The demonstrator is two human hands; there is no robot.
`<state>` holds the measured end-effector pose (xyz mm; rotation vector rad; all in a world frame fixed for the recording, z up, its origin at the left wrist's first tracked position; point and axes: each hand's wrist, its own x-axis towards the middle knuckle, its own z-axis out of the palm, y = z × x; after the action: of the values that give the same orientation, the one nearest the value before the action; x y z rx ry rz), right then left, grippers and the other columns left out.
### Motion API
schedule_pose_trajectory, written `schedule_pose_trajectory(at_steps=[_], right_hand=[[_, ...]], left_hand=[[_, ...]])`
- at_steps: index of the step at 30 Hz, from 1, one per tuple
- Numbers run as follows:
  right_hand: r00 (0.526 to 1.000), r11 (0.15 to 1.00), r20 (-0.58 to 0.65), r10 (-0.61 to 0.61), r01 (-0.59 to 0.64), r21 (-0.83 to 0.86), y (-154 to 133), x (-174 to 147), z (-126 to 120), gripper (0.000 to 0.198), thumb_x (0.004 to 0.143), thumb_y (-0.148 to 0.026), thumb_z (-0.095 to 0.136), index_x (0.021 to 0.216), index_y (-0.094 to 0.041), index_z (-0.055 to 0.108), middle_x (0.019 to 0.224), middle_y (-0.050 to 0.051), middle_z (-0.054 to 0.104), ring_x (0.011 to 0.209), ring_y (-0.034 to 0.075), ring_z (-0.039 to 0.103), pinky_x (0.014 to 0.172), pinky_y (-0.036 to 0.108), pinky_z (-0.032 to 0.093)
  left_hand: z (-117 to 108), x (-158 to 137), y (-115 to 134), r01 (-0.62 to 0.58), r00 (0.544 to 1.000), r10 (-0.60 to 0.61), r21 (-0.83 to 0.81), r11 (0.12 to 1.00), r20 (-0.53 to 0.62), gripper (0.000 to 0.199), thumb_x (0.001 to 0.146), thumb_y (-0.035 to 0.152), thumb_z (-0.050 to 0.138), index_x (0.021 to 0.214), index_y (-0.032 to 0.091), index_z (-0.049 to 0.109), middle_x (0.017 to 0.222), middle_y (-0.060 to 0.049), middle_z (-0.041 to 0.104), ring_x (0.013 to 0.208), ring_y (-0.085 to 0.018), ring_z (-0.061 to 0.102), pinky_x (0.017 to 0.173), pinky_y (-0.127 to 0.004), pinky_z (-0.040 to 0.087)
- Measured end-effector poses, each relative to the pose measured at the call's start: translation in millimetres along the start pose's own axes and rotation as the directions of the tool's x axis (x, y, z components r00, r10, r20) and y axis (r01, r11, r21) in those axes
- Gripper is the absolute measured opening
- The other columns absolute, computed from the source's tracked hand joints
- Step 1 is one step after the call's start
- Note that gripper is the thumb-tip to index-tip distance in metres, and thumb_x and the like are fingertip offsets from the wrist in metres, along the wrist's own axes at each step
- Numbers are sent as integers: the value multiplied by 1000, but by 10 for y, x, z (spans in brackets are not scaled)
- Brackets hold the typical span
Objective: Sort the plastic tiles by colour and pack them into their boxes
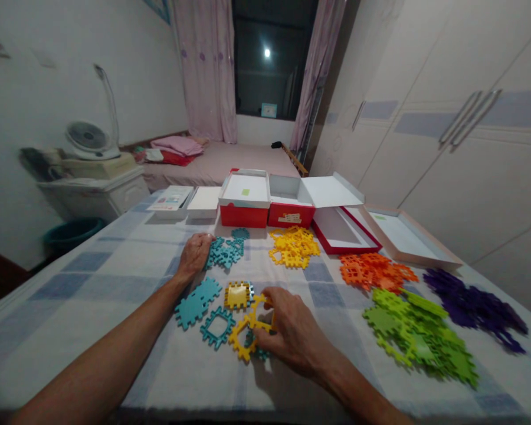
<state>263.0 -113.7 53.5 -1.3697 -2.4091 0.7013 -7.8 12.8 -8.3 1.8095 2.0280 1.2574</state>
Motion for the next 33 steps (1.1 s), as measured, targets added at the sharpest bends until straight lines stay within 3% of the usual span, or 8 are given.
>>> schedule_pose_trajectory(at_steps=[5, 17, 22, 27, 30, 33], right_hand=[[986, 977, 7, -167, 166, -133, -123, -44, 230, 42, 70, -27, 64, 109, -19, 52, 104, 7, 59, 97, 24, 50, 86, 38, 37], [955, 939, -95, -280, 252, -235, -127, -61, 410, 45, 64, -20, 65, 107, -18, 51, 102, 7, 59, 95, 25, 50, 87, 42, 39], [918, 925, -203, -341, 289, -245, -115, -89, 472, 46, 65, -16, 63, 108, -17, 47, 98, 8, 58, 91, 24, 51, 85, 43, 43], [933, 986, -319, -167, 154, -66, 156, 195, 75, 48, 75, -21, 55, 120, -18, 38, 99, 8, 57, 83, 19, 57, 72, 33, 49], [903, 999, -430, -9, -7, -36, 486, 585, -292, 48, 77, -28, 55, 121, -16, 40, 106, 11, 57, 91, 22, 58, 79, 36, 48], [881, 981, -471, 31, -117, -154, 733, 908, -518, 57, 75, -33, 60, 124, -12, 41, 118, 17, 53, 110, 30, 51, 89, 46, 43]], left_hand=[[-10, -7, 9, -8, 1000, 8, -3, 1000, 5, 47, 89, 39, 27, 86, 16, 68, 100, -12, 65, 98, -23, 58, 94, -36, 43], [-13, -1, 11, 5, 1000, -5, -9, 1000, 7, 46, 89, 39, 28, 87, 16, 68, 101, -11, 65, 98, -23, 58, 93, -35, 43], [-19, -2, 7, -1, 1000, 1, -17, 1000, 10, 50, 89, 41, 26, 87, 15, 68, 100, -12, 65, 97, -22, 59, 92, -35, 44], [-5, 2, -5, -7, 1000, 7, -36, 999, 9, 52, 89, 42, 24, 84, 16, 68, 99, -12, 65, 97, -23, 58, 94, -36, 42], [-7, 4, -7, -5, 1000, 5, -51, 999, 7, 49, 88, 41, 26, 84, 16, 68, 99, -12, 65, 99, -24, 57, 95, -38, 42], [-16, 5, -3, 1, 1000, -1, -76, 997, 0, 47, 87, 41, 28, 83, 16, 68, 98, -11, 65, 96, -24, 58, 93, -39, 43]])
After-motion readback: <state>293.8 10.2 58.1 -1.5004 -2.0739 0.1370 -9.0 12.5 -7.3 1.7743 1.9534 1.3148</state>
